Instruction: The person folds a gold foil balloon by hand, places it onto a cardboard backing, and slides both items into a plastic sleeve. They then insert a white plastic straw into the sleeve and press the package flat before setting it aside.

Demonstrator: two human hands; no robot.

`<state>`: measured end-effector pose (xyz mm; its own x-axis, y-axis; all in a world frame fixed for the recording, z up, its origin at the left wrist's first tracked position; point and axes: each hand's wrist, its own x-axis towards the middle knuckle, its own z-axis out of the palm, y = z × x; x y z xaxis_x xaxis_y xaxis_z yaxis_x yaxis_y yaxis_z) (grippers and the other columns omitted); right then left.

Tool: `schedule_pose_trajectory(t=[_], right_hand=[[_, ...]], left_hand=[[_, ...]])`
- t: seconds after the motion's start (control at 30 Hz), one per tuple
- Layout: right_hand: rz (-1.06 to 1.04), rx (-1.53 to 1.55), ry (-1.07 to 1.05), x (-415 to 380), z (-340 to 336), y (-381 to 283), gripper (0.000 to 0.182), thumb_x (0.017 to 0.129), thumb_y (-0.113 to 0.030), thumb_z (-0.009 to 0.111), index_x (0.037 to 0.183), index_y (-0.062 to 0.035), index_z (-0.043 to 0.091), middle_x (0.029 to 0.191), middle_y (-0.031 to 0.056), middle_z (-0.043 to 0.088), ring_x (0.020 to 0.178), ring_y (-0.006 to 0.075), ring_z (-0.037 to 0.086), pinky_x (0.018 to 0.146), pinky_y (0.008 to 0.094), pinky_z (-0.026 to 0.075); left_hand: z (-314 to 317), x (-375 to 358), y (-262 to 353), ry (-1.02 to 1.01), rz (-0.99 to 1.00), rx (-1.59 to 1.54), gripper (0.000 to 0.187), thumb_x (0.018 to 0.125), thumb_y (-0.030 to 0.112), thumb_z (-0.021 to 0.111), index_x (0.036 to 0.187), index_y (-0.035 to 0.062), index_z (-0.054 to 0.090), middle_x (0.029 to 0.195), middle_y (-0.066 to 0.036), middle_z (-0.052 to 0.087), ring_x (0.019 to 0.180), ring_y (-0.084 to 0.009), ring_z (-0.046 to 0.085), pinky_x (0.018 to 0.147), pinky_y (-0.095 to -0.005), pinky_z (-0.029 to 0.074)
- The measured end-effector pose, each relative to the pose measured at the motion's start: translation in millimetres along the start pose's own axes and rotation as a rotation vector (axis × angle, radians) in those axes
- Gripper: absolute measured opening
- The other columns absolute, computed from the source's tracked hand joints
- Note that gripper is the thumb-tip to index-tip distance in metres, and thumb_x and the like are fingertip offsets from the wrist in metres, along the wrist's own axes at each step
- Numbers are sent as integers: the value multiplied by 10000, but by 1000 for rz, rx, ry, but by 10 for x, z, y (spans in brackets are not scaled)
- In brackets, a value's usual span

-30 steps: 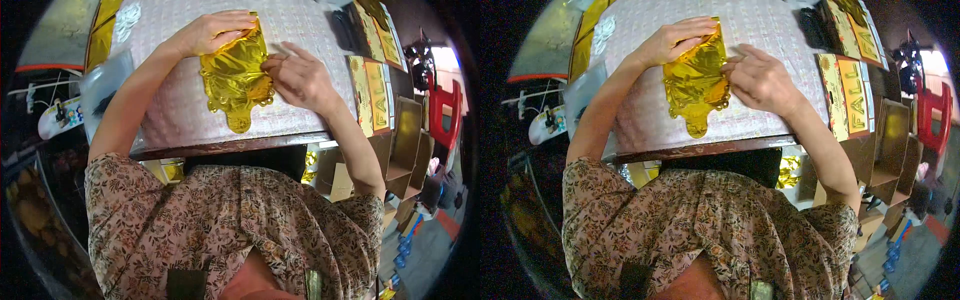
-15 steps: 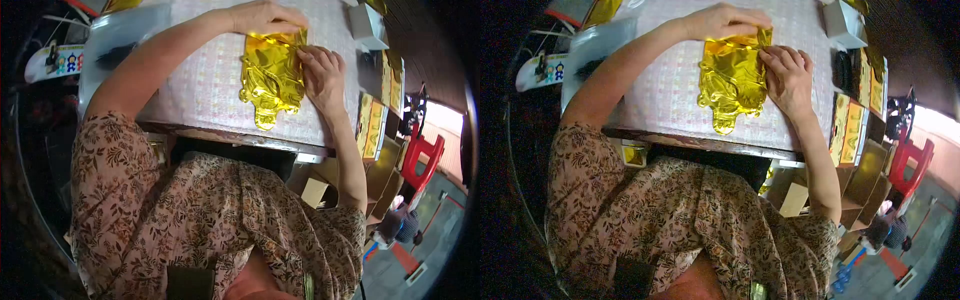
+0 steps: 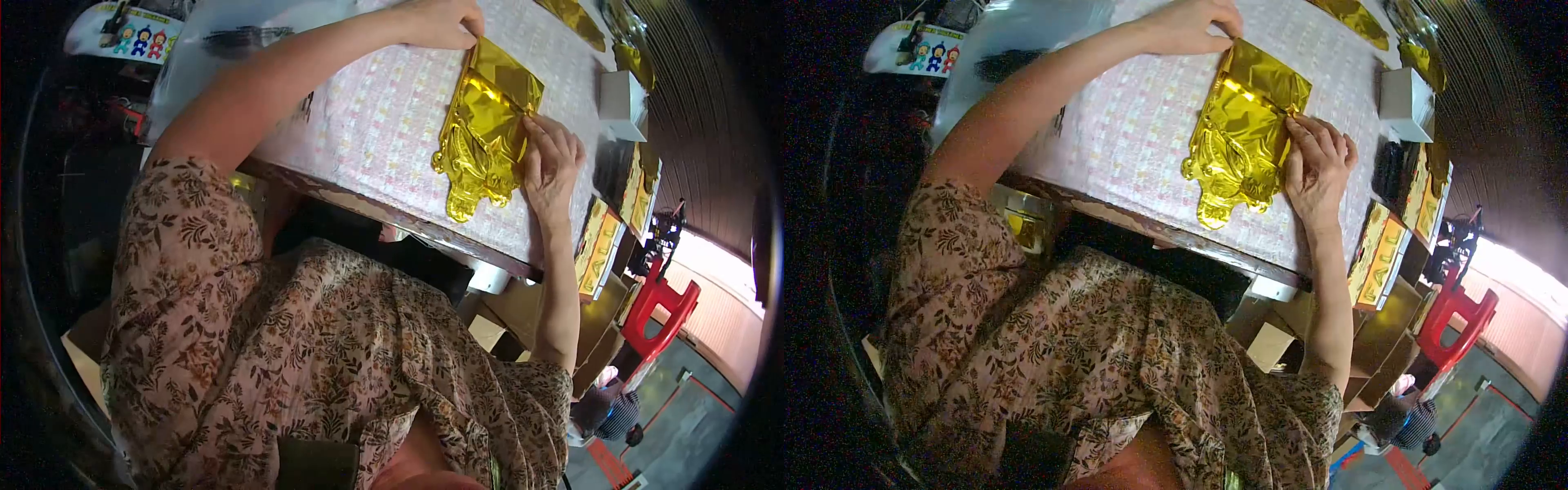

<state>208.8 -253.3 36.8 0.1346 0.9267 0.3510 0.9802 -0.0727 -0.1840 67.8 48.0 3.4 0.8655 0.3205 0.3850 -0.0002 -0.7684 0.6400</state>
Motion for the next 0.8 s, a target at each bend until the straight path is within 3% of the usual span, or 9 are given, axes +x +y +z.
schedule_pose_trajectory(t=[0.1, 0.3, 0.7, 0.8], right_hand=[[20, -40, -12, 10, -7, -59, 309, 964, -194, 592, 1223, -95, 729, 1261, 69, 687, 1234, 256, 580, 1158, 426, 280], [20, -96, -4, 17, 8, -122, 309, 961, -252, 692, 1229, -105, 737, 1248, 56, 692, 1236, 258, 578, 1156, 440, 284], [24, -113, 25, 7, 33, -121, 316, 931, -226, 731, 1227, -114, 742, 1237, 40, 697, 1215, 238, 591, 1151, 430, 289], [38, -97, 29, -2, 55, -91, 316, 926, -286, 737, 1199, -129, 756, 1236, 22, 703, 1250, 234, 580, 1157, 462, 269]], left_hand=[[4, 55, -7, 13, -20, -9, 189, 767, 186, 729, 899, 58, 772, 979, -168, 726, 992, -336, 688, 886, -425, 548], [31, 94, 49, 30, -241, -122, 161, 747, 219, 744, 825, 82, 779, 880, -135, 747, 876, -291, 722, 814, -406, 569], [110, 106, -34, 72, -123, -23, 116, 740, 163, 702, 774, 73, 766, 856, -141, 748, 828, -303, 724, 759, -418, 570], [111, 105, -29, 66, -155, -53, 115, 740, 150, 688, 771, 67, 761, 847, -143, 746, 815, -303, 724, 744, -420, 568]])
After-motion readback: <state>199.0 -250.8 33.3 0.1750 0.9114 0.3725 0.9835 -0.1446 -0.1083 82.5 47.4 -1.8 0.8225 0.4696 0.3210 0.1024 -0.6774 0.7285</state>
